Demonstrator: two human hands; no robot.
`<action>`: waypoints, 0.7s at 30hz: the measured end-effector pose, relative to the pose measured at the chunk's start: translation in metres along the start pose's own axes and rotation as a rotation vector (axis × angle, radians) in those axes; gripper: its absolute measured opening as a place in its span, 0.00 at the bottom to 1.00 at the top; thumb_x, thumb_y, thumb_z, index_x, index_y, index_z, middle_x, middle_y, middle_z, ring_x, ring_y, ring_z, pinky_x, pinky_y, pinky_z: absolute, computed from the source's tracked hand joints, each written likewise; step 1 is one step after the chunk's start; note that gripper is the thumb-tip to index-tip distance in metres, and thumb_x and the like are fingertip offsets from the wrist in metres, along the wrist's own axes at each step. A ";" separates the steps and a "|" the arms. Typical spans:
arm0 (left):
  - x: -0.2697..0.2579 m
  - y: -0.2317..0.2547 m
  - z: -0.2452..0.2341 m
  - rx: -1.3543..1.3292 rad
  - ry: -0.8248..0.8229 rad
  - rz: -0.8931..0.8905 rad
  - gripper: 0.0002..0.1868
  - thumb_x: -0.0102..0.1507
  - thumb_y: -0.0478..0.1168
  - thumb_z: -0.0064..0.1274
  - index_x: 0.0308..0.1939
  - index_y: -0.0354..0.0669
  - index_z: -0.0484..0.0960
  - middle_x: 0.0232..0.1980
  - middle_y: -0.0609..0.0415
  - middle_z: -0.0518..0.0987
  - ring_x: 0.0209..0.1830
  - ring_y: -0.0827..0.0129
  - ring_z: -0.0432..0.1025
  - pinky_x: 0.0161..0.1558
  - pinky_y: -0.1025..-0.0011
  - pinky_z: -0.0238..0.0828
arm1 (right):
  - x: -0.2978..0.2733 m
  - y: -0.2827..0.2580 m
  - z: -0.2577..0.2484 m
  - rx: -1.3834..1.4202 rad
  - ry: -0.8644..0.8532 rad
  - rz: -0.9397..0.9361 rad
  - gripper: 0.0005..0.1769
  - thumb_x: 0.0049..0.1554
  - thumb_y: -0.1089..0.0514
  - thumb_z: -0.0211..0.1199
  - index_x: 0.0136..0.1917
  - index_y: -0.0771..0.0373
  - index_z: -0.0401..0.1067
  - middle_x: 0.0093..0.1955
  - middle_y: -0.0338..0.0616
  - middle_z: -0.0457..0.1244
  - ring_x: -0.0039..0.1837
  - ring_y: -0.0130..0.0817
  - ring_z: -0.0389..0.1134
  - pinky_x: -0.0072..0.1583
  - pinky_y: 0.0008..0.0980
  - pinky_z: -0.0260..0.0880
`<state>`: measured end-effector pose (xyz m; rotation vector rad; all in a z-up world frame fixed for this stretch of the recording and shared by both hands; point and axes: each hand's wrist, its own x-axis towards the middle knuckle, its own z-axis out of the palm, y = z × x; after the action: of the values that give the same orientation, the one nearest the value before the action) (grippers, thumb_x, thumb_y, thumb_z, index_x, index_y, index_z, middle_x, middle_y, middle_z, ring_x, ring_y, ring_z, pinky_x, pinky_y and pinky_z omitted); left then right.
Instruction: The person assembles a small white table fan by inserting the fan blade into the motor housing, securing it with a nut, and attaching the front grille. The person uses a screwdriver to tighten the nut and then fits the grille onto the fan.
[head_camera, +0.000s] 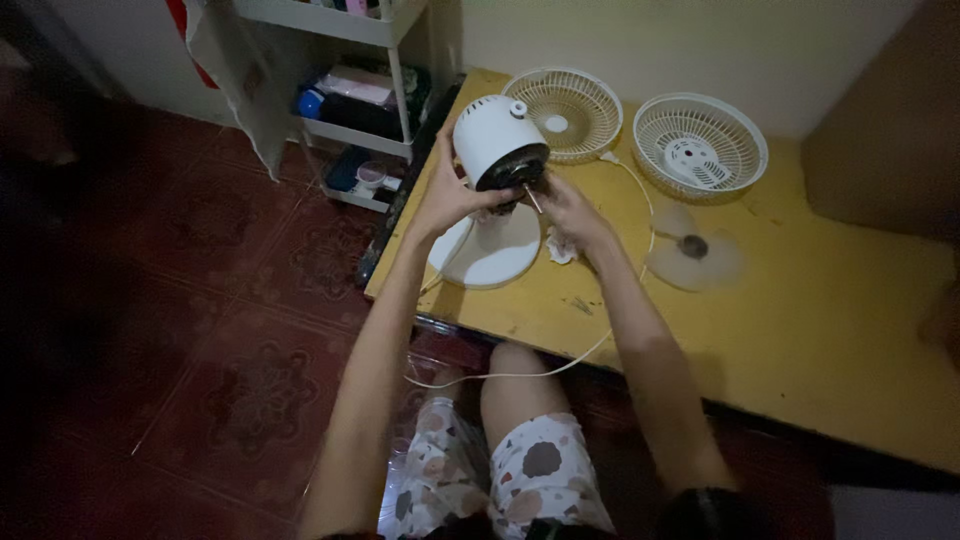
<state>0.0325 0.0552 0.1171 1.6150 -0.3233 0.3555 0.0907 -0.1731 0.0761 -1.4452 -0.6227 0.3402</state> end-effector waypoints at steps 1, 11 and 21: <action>-0.001 0.002 0.002 -0.019 0.008 0.007 0.72 0.43 0.45 0.81 0.79 0.44 0.43 0.76 0.38 0.61 0.77 0.49 0.62 0.74 0.54 0.66 | -0.003 0.004 0.004 0.054 0.049 0.028 0.31 0.63 0.59 0.57 0.78 0.62 0.56 0.74 0.43 0.60 0.73 0.38 0.62 0.74 0.39 0.62; -0.001 -0.005 0.003 -0.109 0.002 0.023 0.69 0.44 0.42 0.79 0.78 0.43 0.45 0.75 0.40 0.60 0.76 0.50 0.61 0.72 0.55 0.65 | -0.015 0.072 0.053 -0.227 0.226 -0.238 0.37 0.58 0.60 0.72 0.75 0.69 0.59 0.69 0.54 0.64 0.71 0.40 0.67 0.74 0.43 0.66; 0.016 -0.022 -0.012 0.014 -0.216 -0.087 0.68 0.49 0.42 0.78 0.83 0.40 0.46 0.77 0.40 0.65 0.76 0.55 0.65 0.75 0.61 0.65 | -0.003 0.107 0.069 0.087 0.461 -0.242 0.31 0.56 0.69 0.70 0.69 0.72 0.62 0.66 0.56 0.65 0.67 0.42 0.70 0.70 0.40 0.75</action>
<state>0.0556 0.0693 0.1043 1.6787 -0.4130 0.1165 0.0640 -0.1069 -0.0289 -1.2885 -0.3939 -0.1543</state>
